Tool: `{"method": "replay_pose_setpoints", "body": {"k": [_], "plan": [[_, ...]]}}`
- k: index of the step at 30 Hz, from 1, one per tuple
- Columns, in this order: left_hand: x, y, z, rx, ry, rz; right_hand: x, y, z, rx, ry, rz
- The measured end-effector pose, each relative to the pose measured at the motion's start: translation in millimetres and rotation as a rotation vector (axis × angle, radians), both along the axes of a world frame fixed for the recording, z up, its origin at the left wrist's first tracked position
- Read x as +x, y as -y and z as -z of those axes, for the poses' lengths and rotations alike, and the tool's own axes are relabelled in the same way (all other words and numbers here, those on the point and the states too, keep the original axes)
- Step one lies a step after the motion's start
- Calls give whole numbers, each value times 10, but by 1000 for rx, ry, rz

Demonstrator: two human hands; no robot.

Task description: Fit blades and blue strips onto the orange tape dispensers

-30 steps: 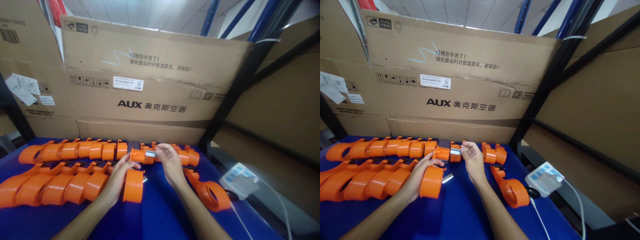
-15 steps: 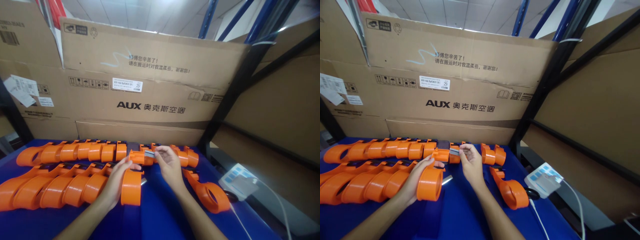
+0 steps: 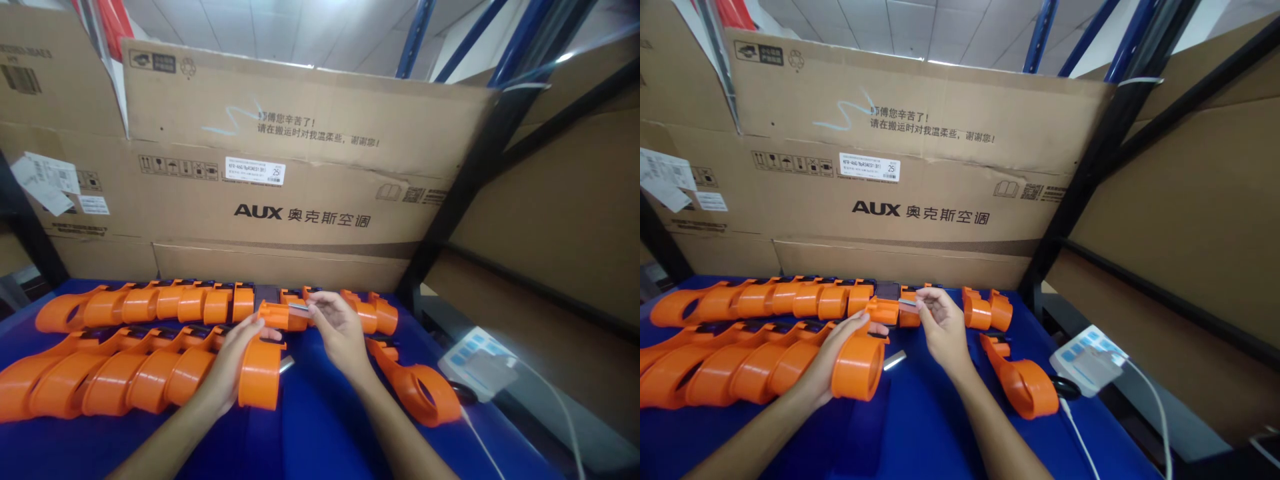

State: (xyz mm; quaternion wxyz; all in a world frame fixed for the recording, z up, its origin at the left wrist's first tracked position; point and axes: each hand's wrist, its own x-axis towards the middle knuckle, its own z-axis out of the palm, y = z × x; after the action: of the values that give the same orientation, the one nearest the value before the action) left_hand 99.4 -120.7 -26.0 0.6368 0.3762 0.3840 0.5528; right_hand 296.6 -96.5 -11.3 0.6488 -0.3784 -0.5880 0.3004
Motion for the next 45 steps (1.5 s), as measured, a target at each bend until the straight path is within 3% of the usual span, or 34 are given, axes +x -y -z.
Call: {"method": "replay_pose_setpoints", "body": {"k": [11,17,21,25,30,36,45], "plan": [[-21,16,-7,0,-34,9,33,-52,19,-83,-120,-72],[-4,10,20,106,-120,59,0,-38,27,-109,-132,-117],[-15,12,8,130,-94,83,-19,-9,-1,-178,-241,-229],[-17,34,-43,130,-74,18,-21,7,-26,-242,-320,-368],[-21,53,-70,126,-74,45,-1,-10,-23,-267,-364,-428],[-37,59,-53,259,-171,75,38,2,-35,-350,-327,-540],[-21,74,14,288,-188,202,38,70,-70,-380,-194,-478]]}}
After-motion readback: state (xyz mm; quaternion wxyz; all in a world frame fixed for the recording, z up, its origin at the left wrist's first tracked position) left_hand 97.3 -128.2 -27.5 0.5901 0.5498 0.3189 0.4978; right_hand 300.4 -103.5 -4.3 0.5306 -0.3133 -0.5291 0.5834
